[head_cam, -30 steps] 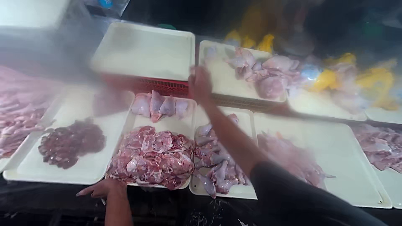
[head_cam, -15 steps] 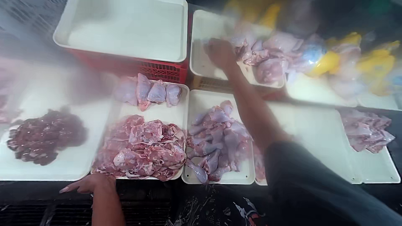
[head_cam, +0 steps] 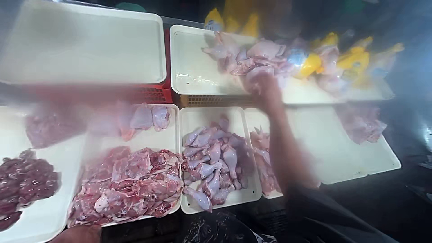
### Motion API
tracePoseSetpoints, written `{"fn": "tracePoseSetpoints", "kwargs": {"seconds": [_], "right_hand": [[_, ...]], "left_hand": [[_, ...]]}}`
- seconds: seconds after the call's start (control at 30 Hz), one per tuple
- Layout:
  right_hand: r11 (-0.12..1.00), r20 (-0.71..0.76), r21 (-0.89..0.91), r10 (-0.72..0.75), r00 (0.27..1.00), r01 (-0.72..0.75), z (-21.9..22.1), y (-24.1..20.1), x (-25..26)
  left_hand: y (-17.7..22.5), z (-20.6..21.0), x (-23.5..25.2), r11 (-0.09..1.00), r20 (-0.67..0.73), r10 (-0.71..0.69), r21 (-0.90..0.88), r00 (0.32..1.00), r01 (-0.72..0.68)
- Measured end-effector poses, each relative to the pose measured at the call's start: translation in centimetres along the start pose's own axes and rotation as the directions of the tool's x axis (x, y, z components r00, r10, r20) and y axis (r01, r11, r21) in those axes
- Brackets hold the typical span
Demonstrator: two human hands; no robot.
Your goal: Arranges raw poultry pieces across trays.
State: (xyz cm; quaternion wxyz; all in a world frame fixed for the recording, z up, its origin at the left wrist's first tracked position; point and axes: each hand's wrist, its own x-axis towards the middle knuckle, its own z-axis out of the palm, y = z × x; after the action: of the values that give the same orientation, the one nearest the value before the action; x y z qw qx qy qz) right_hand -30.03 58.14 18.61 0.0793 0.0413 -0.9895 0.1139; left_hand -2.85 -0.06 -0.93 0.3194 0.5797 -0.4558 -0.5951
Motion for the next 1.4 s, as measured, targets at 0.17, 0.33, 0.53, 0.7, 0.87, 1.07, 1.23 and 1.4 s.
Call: {"fn": "tracePoseSetpoints", "kwargs": {"seconds": [0.17,0.33,0.53,0.7,0.87,1.07,1.23,1.4], "right_hand": [[0.993,0.022,-0.084,-0.082,0.996,0.083,-0.8,4.9,6.1],[0.995,0.089,0.093,0.014,0.996,-0.023,1.8,-0.2,11.7],[0.971,0.206,0.001,0.233,0.950,-0.238,6.9,-3.5,18.0],[0.990,0.377,-0.139,0.073,0.923,-0.021,5.8,-7.1,14.6],[0.994,0.282,0.053,0.079,0.956,-0.098,3.9,-5.0,10.6],[0.427,0.231,0.886,-0.067,0.971,-0.181,2.2,-12.8,-0.1],[0.146,0.489,0.870,-0.125,0.863,-0.472,13.1,-21.0,-0.4],[0.928,0.222,0.349,0.050,0.974,-0.127,22.6,-23.6,0.7]], "left_hand": [[-0.2,0.0,0.7,0.999,-0.056,0.035,0.033,0.998,-0.033],[-0.1,0.5,0.4,0.988,-0.177,0.092,0.139,0.980,-0.067],[-0.2,0.6,0.7,0.977,-0.236,0.108,0.204,0.966,-0.059],[-0.1,1.1,1.0,0.975,-0.291,0.058,0.224,0.955,0.009],[1.2,1.6,0.0,0.979,-0.355,-0.003,0.192,0.935,0.076],[0.7,1.5,0.7,0.982,-0.371,-0.046,0.151,0.927,0.110],[1.4,1.9,0.4,0.972,-0.382,-0.039,0.201,0.923,0.124],[1.3,2.1,0.4,0.972,-0.374,-0.039,0.200,0.927,0.121]]}}
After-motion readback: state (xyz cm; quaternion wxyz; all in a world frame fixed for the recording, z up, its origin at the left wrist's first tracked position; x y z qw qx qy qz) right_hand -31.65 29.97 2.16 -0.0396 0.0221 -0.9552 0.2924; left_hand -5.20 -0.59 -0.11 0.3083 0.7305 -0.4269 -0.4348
